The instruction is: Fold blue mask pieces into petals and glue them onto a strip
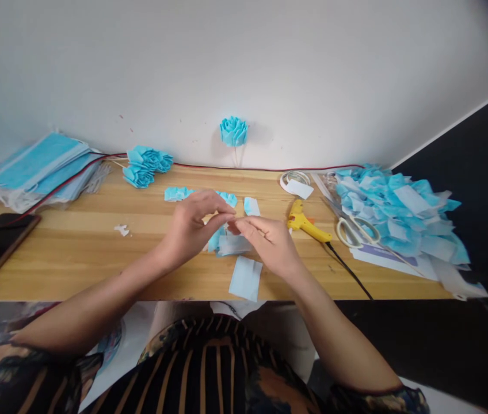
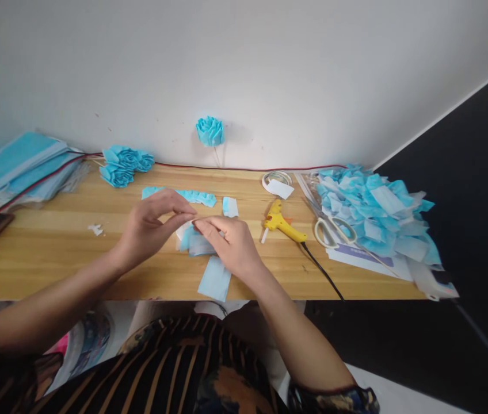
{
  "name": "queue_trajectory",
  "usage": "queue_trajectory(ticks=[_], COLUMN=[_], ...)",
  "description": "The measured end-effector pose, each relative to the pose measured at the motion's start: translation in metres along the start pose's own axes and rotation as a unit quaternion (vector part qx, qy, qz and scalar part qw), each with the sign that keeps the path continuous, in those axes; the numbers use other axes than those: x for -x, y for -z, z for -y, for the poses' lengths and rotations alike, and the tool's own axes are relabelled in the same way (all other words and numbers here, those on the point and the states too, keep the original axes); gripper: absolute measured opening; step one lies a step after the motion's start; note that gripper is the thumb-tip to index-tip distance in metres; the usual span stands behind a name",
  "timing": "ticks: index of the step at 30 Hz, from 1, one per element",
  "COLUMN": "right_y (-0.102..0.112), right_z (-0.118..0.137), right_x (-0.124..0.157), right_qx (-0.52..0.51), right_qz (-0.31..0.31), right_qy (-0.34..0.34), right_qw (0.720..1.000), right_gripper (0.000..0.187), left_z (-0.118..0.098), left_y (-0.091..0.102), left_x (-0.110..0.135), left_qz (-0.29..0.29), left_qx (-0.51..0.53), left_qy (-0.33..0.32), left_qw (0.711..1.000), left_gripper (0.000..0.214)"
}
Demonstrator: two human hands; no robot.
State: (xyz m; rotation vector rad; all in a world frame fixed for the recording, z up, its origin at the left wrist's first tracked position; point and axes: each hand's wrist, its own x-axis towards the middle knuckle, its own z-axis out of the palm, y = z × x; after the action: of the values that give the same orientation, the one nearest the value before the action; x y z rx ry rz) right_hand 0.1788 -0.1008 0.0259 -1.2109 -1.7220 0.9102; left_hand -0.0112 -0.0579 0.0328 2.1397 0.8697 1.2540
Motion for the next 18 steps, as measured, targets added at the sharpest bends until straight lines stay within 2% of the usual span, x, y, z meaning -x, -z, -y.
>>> queue_trajectory(ticks=[3,7,10,14,16,18], right_y=[0.001,-0.001,-0.003,-0.002,-0.002,-0.004], right_z=[0.005,0.005,0.003,0.006,0.010,0.013], right_x=[-0.002,-0.004,0.000,0.011,0.015,0.017], right_qx=[0.105,0.189,0.291,0.386,0.408,0.415], right_qz=[-0.037,-0.029,-0.018,0.021,0.044,0.058], right_qy=[0.046,0.095,0.147,0.223,0.240,0.245], right_qw=[0.993,0.977,0.945,0.895,0.880,0.874], right_gripper=[0.026,0.026,0.032,0.039,0.041,0.041], left_z=[-0.003,-0.006,-0.006,-0.006,-0.006,-0.007], left_y=[0.006,0.006,0.005,0.008,0.011,0.013], left_x=[0.004,0.009,0.014,0.027,0.034,0.040], left_qz=[0.012,0.070,0.086,0.150,0.170,0.167], left_qx=[0.085,0.145,0.123,0.067,0.040,0.014], left_qy=[0.065,0.103,0.115,0.123,0.126,0.121], left_qw=[0.994,0.982,0.982,0.979,0.977,0.978], left_gripper=[0.019,0.019,0.017,0.013,0.013,0.014])
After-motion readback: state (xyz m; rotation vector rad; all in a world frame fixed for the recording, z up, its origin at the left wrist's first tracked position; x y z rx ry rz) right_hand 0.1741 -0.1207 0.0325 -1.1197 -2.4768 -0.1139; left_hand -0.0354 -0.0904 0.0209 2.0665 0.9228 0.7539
